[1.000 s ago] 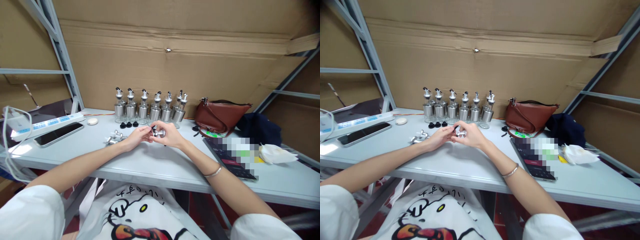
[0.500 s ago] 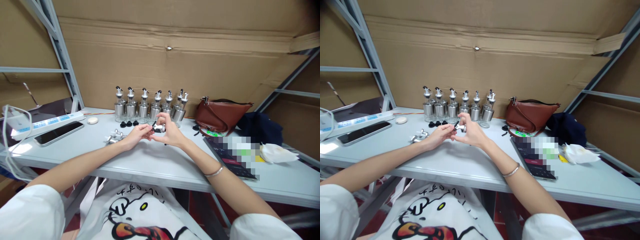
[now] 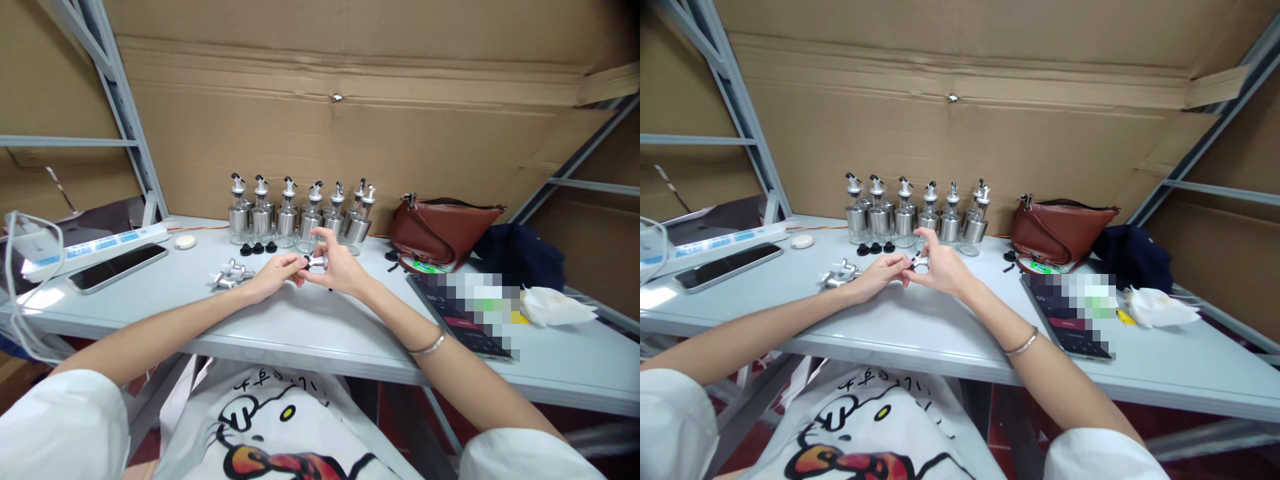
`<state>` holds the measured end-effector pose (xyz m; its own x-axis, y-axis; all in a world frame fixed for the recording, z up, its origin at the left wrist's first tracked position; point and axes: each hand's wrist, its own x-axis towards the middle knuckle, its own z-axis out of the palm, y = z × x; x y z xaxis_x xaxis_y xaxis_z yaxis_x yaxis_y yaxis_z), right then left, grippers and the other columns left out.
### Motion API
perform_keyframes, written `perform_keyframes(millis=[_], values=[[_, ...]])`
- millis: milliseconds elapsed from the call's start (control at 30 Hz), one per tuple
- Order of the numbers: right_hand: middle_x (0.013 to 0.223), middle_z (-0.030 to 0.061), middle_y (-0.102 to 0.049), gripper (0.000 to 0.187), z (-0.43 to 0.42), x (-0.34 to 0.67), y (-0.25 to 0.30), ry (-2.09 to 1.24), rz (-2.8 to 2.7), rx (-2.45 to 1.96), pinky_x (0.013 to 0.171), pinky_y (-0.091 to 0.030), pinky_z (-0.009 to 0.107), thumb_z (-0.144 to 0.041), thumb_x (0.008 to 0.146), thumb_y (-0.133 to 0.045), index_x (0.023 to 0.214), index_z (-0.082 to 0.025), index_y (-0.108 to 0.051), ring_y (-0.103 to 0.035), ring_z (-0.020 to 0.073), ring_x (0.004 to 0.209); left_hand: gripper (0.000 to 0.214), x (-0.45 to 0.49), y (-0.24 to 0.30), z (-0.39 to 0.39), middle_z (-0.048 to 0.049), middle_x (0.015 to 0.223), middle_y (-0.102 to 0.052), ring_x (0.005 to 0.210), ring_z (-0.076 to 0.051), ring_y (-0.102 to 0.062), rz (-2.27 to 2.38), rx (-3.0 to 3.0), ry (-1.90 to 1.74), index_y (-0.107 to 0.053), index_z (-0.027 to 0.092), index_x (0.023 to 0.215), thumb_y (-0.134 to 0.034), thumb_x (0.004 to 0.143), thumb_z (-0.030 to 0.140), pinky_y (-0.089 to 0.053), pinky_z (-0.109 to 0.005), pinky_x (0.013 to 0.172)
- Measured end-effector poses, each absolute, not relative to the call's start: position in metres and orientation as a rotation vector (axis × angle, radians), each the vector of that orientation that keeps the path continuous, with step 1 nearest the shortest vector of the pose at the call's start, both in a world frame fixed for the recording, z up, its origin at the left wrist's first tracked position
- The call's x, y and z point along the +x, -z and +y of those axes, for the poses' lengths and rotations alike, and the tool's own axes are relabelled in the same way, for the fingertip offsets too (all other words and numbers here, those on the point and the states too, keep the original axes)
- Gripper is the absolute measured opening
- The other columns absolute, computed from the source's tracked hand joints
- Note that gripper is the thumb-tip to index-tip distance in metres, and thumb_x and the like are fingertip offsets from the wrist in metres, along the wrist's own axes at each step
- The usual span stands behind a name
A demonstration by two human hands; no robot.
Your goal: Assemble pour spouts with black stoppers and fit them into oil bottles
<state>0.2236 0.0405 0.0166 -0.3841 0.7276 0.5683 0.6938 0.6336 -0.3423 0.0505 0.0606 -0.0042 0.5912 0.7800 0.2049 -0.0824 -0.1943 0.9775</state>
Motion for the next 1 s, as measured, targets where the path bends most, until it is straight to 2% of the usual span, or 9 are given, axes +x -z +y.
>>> perform_keyframes(millis=[100, 233, 533, 767, 867, 1000], values=[[0.068, -0.004, -0.051, 0.065, 0.0386, 0.2231, -0.0179, -0.063, -2.178, -1.161, 0.052, -0.037, 0.022, -0.042, 0.07, -0.064, 0.122, -0.018, -0.033, -0.052, 0.0121, 0.049, 0.045, 0.0498, 0.005, 0.0612, 0.002, 0.058, -0.054, 0.057, -0.01, -0.051, 0.599, 1.599, -0.85, -0.052, 0.014, 0.062, -0.064, 0.069, 0.057, -0.042, -0.025, 0.064], [0.062, -0.0054, -0.05, 0.06, 0.0368, 0.2225, -0.0184, -0.038, -2.225, -1.205, 0.052, -0.036, 0.023, -0.043, 0.072, -0.062, 0.12, -0.017, -0.037, -0.052, 0.0137, 0.047, 0.045, 0.049, 0.0074, 0.0635, 0.0021, 0.06, -0.054, 0.058, -0.009, -0.051, 0.59, 1.595, -0.809, -0.052, 0.014, 0.063, -0.065, 0.069, 0.057, -0.041, -0.025, 0.065], [0.065, -0.0031, -0.055, 0.062, 0.0384, 0.2201, -0.0165, 0.075, -2.136, -1.234, 0.051, -0.035, 0.022, -0.047, 0.072, -0.061, 0.121, -0.017, -0.036, -0.053, 0.0143, 0.046, 0.039, 0.0509, 0.0066, 0.0612, 0.0026, 0.058, -0.052, 0.06, -0.01, -0.05, 0.583, 1.569, -0.879, -0.05, 0.015, 0.062, -0.063, 0.073, 0.05, -0.041, -0.025, 0.065], [0.071, -0.0006, -0.058, 0.057, 0.0376, 0.2218, -0.0173, 0.033, -2.182, -1.166, 0.052, -0.037, 0.022, -0.044, 0.072, -0.061, 0.118, -0.018, -0.038, -0.053, 0.0129, 0.048, 0.043, 0.0497, 0.0054, 0.0613, 0.0012, 0.059, -0.055, 0.059, -0.011, -0.051, 0.614, 1.635, -0.829, -0.051, 0.015, 0.064, -0.062, 0.072, 0.056, -0.041, -0.027, 0.066], [0.068, -0.0016, -0.058, 0.048, 0.0372, 0.2226, -0.0174, 0.035, -2.206, -1.127, 0.051, -0.036, 0.021, -0.042, 0.071, -0.062, 0.11, -0.019, -0.043, -0.052, 0.0123, 0.048, 0.045, 0.0486, 0.0036, 0.0602, 0.0011, 0.059, -0.055, 0.058, -0.011, -0.051, 0.605, 1.675, -0.819, -0.052, 0.015, 0.064, -0.06, 0.072, 0.058, -0.041, -0.026, 0.066], [0.061, -0.0024, -0.055, 0.029, 0.0362, 0.2213, -0.0169, 0.071, -2.214, -1.111, 0.051, -0.033, 0.02, -0.039, 0.07, -0.062, 0.087, -0.02, -0.047, -0.048, 0.0108, 0.047, 0.046, 0.047, 0.0013, 0.0604, 0.0003, 0.06, -0.056, 0.059, -0.011, -0.052, 0.585, 1.735, -0.793, -0.055, 0.014, 0.063, -0.06, 0.072, 0.059, -0.042, -0.026, 0.067]])
